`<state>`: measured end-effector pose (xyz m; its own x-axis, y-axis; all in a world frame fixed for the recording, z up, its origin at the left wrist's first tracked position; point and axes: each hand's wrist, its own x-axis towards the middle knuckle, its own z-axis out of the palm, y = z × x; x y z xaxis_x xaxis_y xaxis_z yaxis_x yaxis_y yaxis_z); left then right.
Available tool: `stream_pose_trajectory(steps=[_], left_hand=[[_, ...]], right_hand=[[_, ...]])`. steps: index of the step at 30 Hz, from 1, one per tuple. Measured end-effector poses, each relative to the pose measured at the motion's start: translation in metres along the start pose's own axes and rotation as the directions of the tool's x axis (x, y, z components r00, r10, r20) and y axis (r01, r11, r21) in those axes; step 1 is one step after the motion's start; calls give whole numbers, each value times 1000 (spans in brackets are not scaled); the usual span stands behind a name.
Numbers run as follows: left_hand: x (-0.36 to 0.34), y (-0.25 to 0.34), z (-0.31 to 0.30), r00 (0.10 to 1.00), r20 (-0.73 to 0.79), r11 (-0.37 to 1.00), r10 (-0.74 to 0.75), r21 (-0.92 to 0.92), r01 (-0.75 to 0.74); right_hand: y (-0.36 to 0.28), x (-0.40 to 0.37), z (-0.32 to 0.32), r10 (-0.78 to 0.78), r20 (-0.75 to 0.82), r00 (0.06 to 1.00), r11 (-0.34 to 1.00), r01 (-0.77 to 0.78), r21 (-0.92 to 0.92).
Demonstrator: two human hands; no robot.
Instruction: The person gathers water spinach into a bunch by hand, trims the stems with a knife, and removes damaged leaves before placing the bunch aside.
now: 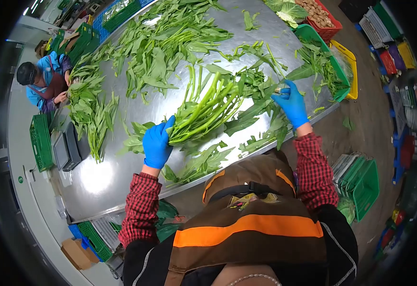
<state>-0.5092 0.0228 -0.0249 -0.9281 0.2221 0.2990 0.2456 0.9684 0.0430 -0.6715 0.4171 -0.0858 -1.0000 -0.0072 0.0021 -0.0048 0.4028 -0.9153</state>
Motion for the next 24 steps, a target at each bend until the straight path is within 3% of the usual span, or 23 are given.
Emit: stream_pose_trajectory(steps=[2,3,5,7,8,9,10,12,13,14,15,16,18,19,21,23,24], left_hand=[[-3,-6,0,1000,-9,999,25,25,-25],[0,-7,-1,999,11,998,53,26,-54],[3,-4,-2,996,35,997,77,22,-78],[9,0,-3,988,86,992,129,-13,-129],[12,2,-1,987,83,991,135,-15,-135],[14,5,1,982,60,984,177,-6,-177],[14,6,2,976,39,976,216,4,-217],[15,4,-1,974,44,975,220,-5,-220],[13,2,-6,968,18,968,249,4,-249],[11,-1,-12,961,-5,961,276,14,-276],[9,-3,-16,962,-8,962,274,19,-274],[7,-6,-18,966,-5,965,260,21,-260],[8,-11,-21,955,-2,954,296,52,-295],[10,-12,-22,950,5,948,313,51,-313],[17,-10,-21,941,-5,940,338,43,-338],[25,-3,-20,936,-11,936,351,2,-351],[27,-1,-21,934,-12,934,358,1,-358]], right_hand=[[-14,-3,-12,-137,-73,988,970,119,-210],[-35,-4,-18,-136,-71,988,970,118,-212],[-91,-13,-18,-263,337,904,947,309,-91],[-126,-29,5,-522,364,771,810,582,-72],[-132,-36,16,-568,392,723,747,653,-122],[-143,-38,25,-451,565,692,763,626,-158],[-132,-41,30,-450,562,694,763,626,-161],[-106,-48,46,-572,497,652,766,642,39],[-102,-51,36,-404,423,811,911,313,269],[-104,-46,22,-176,403,898,962,70,265],[-101,-34,8,64,380,923,950,-173,261],[-94,-24,-4,-20,336,942,997,-5,71],[-106,-23,-3,-225,312,923,966,170,194],[-114,-25,0,-223,309,925,966,167,196],[-137,-31,12,-463,511,724,844,536,6],[-132,-34,32,-395,701,594,775,625,-93],[-129,-37,42,-395,697,599,776,623,-96]])
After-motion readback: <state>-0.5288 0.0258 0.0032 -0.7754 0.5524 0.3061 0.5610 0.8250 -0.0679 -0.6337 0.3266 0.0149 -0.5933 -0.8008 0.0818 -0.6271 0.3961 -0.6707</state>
